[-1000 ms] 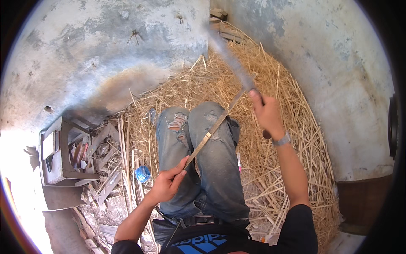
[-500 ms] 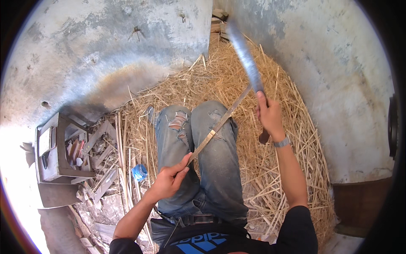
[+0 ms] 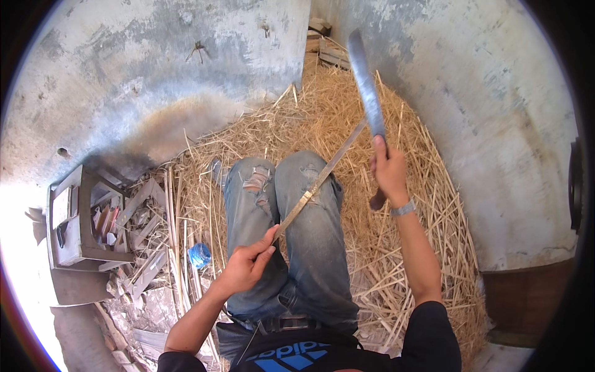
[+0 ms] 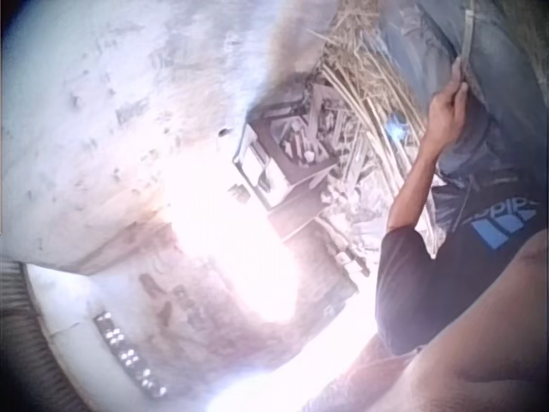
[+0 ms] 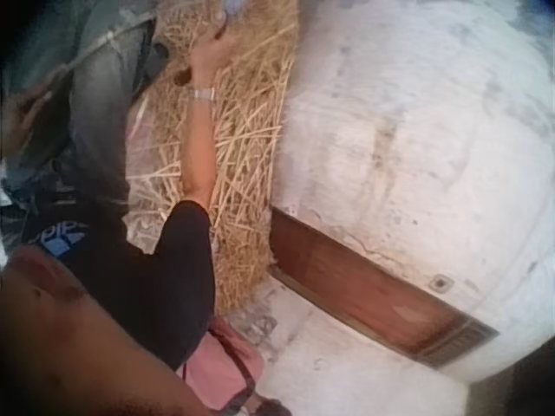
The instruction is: The person whittles a thin wooden branch using a knife and a large blade, scraping along the length of the wood to remove the bark and smooth the surface.
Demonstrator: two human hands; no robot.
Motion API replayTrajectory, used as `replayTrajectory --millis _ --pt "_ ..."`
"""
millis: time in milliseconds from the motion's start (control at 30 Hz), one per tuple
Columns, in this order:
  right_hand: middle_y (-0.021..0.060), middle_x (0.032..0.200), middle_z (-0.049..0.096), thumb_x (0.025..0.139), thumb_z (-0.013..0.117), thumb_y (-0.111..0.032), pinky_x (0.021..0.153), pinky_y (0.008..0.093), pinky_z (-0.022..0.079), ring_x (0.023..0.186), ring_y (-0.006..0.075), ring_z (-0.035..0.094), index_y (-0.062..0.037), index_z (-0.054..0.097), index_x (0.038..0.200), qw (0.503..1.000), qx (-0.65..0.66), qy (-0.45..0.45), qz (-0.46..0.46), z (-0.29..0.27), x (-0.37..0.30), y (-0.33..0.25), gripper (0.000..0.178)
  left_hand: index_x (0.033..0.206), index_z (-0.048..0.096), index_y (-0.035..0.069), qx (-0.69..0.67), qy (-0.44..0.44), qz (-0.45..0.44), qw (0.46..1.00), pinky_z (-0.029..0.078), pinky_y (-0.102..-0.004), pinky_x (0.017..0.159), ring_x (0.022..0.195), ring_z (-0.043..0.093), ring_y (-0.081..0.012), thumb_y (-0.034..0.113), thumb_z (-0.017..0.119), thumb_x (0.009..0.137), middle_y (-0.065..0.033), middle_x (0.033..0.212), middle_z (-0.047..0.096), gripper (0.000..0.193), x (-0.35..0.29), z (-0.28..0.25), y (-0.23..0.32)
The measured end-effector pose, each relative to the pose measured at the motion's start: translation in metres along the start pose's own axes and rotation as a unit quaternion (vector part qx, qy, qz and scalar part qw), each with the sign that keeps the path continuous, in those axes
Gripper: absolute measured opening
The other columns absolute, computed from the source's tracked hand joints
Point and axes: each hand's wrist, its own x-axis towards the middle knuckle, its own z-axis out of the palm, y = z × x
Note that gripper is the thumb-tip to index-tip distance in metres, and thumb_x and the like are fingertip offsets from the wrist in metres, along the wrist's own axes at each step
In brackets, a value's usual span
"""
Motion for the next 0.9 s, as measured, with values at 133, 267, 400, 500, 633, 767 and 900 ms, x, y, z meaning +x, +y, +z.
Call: replayTrajectory --millis 133,267,400,500,633,767,900 --pt "0.0154 0.057 0.058 0.103 0.062 -0.044 0.05 0.0364 0.046 0.05 0.0218 0.061 0.0024 0.073 0.086 0.989 -0.073 -0.1 -0.082 0.026 -0.075 -0.004 0.051 0.15 0.052 0.003 0.021 0.004 -0.006 1.0 0.051 -0.0276 0.073 0.072 0.065 -0.012 0.004 0.058 0.103 -0.0264 0.102 0.07 0.048 0.001 0.004 -0.015" --pt "0.0122 0.055 0.056 0.103 0.063 -0.042 0.049 0.0375 0.043 0.049 0.0197 0.057 0.0029 0.074 0.09 0.953 -0.125 -0.182 -0.209 0.016 -0.077 -0.019 0.048 0.149 0.053 0.005 0.057 0.029 0.03 0.997 0.052 -0.0301 0.066 0.064 0.07 -0.0254 0.003 0.06 0.1 -0.0275 0.085 0.066 0.05 0.0 0.002 -0.013" --pt "0.0078 0.051 0.052 0.105 0.059 -0.047 0.046 0.0391 0.039 0.045 0.0185 0.051 0.0004 0.071 0.079 0.984 -0.113 -0.047 -0.131 -0.003 0.0 -0.008 0.055 0.149 0.053 0.004 0.115 0.015 0.039 0.992 0.053 -0.0346 0.064 0.063 0.068 -0.0358 0.002 0.061 0.099 -0.0257 0.075 0.063 0.05 0.004 0.002 -0.002" --pt "0.0045 0.052 0.052 0.106 0.055 -0.049 0.045 0.0385 0.038 0.046 0.0157 0.05 -0.0013 0.068 0.073 0.993 -0.085 -0.026 -0.079 -0.001 0.017 -0.002 0.06 0.149 0.053 0.005 0.14 0.035 0.088 0.986 0.053 -0.039 0.062 0.062 0.065 -0.0414 0.001 0.062 0.098 -0.025 0.071 0.062 0.052 0.004 0.005 -0.003" --pt "0.0138 0.06 0.063 0.104 0.061 -0.045 0.051 0.0377 0.045 0.051 0.0201 0.058 0.0032 0.076 0.099 0.982 -0.08 -0.118 -0.124 0.031 -0.055 -0.019 0.051 0.151 0.052 0.008 0.122 0.049 0.058 0.99 0.051 -0.0403 0.06 0.06 0.065 -0.0399 0.001 0.062 0.098 -0.025 0.069 0.06 0.055 -0.001 0.014 -0.011" --pt "0.0151 0.06 0.063 0.103 0.062 -0.045 0.053 0.0396 0.047 0.053 0.0234 0.062 0.0037 0.077 0.097 0.964 -0.087 -0.149 -0.201 0.028 -0.067 -0.025 0.051 0.151 0.052 0.008 0.139 0.036 0.007 0.99 0.05 -0.0398 0.059 0.058 0.062 -0.0402 0.002 0.062 0.098 -0.0254 0.067 0.057 0.054 -0.002 0.006 -0.006" --pt "0.0122 0.056 0.06 0.103 0.061 -0.047 0.052 0.0393 0.048 0.053 0.0238 0.063 0.0031 0.074 0.084 0.982 -0.128 -0.085 -0.112 0.002 0.0 -0.015 0.055 0.151 0.051 0.007 0.129 0.048 0.081 0.987 0.05 -0.0391 0.059 0.057 0.062 -0.0392 0.003 0.061 0.099 -0.025 0.068 0.057 0.053 0.003 0.007 -0.001"
